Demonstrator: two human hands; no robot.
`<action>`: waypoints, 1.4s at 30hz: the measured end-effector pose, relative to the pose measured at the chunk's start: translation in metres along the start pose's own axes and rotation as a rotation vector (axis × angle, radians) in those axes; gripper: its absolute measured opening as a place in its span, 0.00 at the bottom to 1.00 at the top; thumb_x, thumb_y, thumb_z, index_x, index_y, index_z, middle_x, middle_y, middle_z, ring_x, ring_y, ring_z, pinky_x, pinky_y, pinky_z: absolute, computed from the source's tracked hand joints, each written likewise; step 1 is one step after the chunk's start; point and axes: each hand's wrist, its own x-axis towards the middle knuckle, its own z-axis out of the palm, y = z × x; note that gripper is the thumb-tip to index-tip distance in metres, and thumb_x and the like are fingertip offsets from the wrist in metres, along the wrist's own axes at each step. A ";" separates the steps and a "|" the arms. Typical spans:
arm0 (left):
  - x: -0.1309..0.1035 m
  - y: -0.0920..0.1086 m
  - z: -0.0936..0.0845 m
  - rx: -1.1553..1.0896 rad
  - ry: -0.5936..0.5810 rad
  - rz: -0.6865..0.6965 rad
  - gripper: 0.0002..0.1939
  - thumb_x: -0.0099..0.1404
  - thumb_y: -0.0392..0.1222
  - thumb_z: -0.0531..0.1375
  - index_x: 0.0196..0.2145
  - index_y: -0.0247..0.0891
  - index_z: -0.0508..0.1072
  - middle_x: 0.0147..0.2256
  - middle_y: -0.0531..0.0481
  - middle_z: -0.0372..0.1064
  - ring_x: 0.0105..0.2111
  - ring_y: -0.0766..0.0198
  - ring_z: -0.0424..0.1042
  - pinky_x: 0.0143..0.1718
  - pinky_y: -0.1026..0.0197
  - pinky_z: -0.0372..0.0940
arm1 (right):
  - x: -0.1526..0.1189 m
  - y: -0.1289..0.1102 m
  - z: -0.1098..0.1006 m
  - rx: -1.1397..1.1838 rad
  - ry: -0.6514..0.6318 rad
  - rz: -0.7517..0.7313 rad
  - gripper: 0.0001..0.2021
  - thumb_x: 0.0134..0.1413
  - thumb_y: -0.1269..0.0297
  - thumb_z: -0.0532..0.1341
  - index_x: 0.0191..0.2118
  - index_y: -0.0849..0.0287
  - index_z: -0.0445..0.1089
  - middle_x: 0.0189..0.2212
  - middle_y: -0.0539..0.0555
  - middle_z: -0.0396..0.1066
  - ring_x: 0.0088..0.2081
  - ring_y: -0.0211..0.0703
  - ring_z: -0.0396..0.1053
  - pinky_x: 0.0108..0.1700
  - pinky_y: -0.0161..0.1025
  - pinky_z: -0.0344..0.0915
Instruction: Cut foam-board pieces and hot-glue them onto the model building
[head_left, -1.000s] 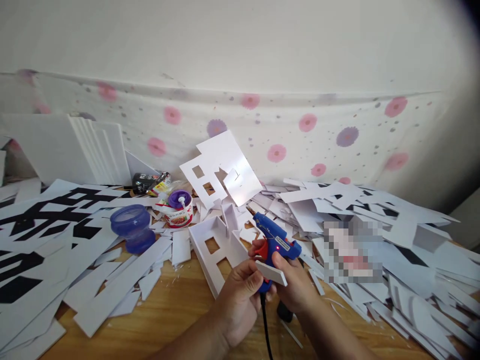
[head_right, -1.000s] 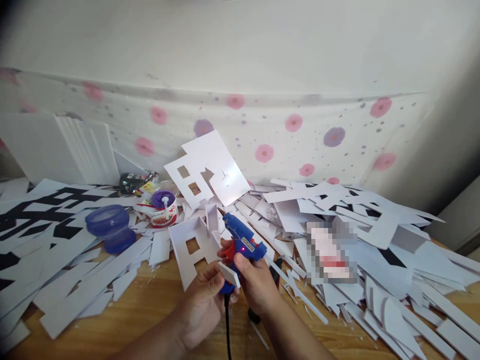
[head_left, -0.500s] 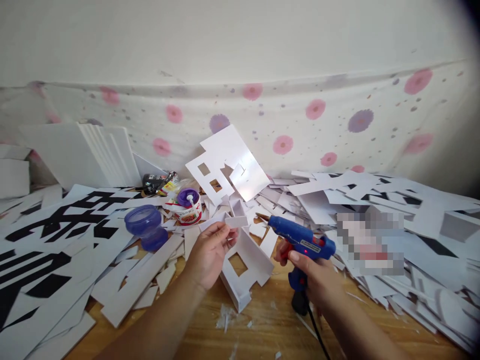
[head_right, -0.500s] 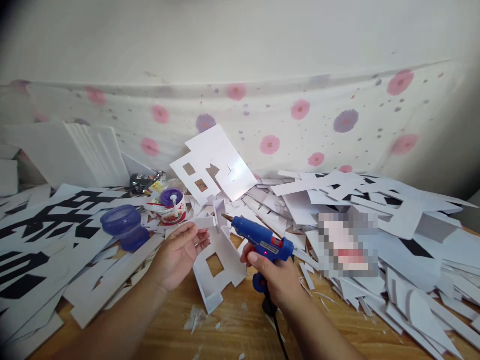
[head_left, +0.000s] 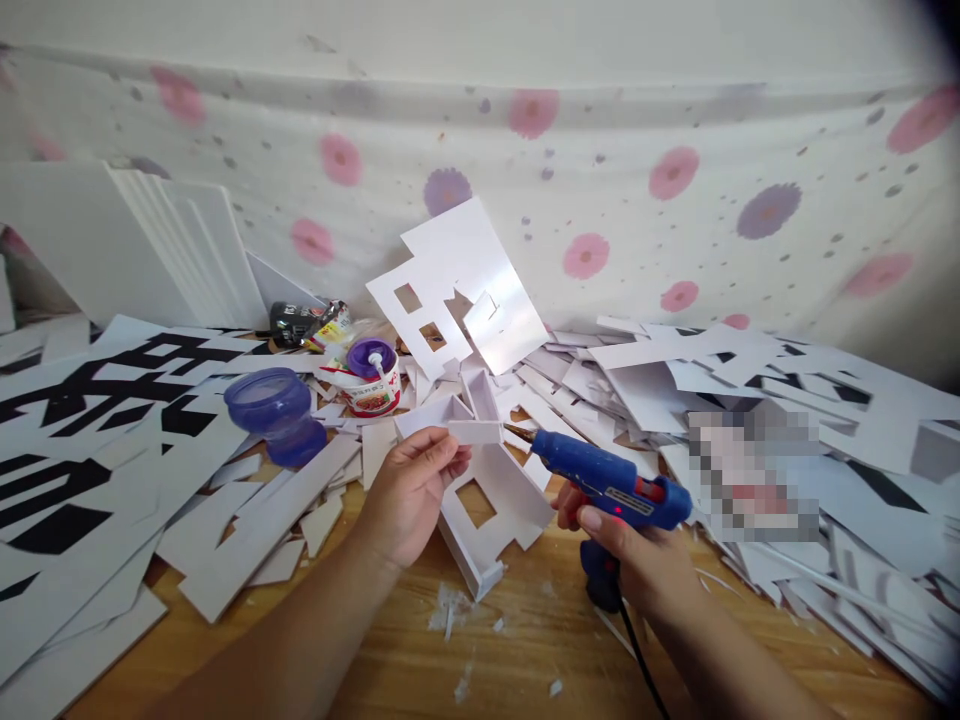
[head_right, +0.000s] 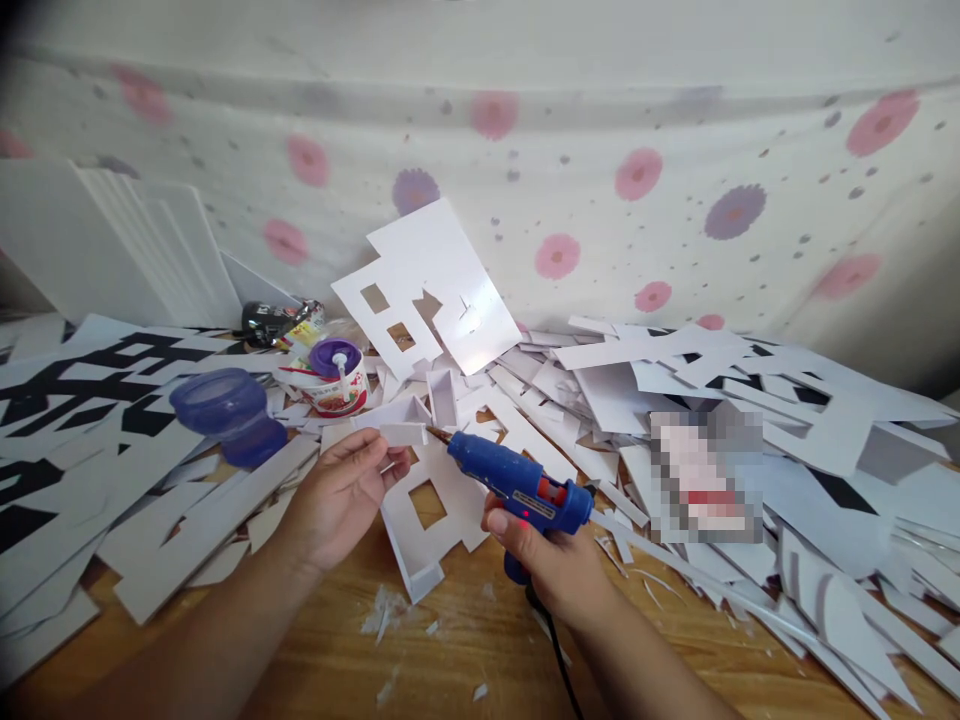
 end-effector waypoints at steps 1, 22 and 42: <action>0.000 -0.001 0.000 0.002 0.000 -0.001 0.13 0.46 0.43 0.74 0.24 0.36 0.75 0.26 0.51 0.72 0.32 0.66 0.71 0.39 0.64 0.66 | -0.001 0.000 0.001 0.003 0.013 0.002 0.16 0.48 0.47 0.65 0.29 0.57 0.73 0.26 0.53 0.70 0.27 0.42 0.66 0.27 0.37 0.66; 0.003 0.003 0.001 0.064 0.012 0.013 0.16 0.43 0.45 0.75 0.24 0.35 0.75 0.26 0.51 0.71 0.32 0.66 0.70 0.40 0.63 0.65 | 0.002 0.001 -0.004 0.001 -0.006 0.090 0.16 0.46 0.48 0.66 0.29 0.57 0.73 0.25 0.53 0.70 0.26 0.42 0.67 0.30 0.39 0.67; 0.005 0.005 -0.001 0.043 0.039 0.049 0.14 0.44 0.43 0.74 0.24 0.35 0.75 0.26 0.51 0.71 0.31 0.66 0.70 0.40 0.63 0.66 | -0.001 0.008 -0.002 -0.019 0.081 0.090 0.18 0.42 0.46 0.68 0.29 0.58 0.74 0.29 0.55 0.73 0.33 0.46 0.70 0.36 0.41 0.68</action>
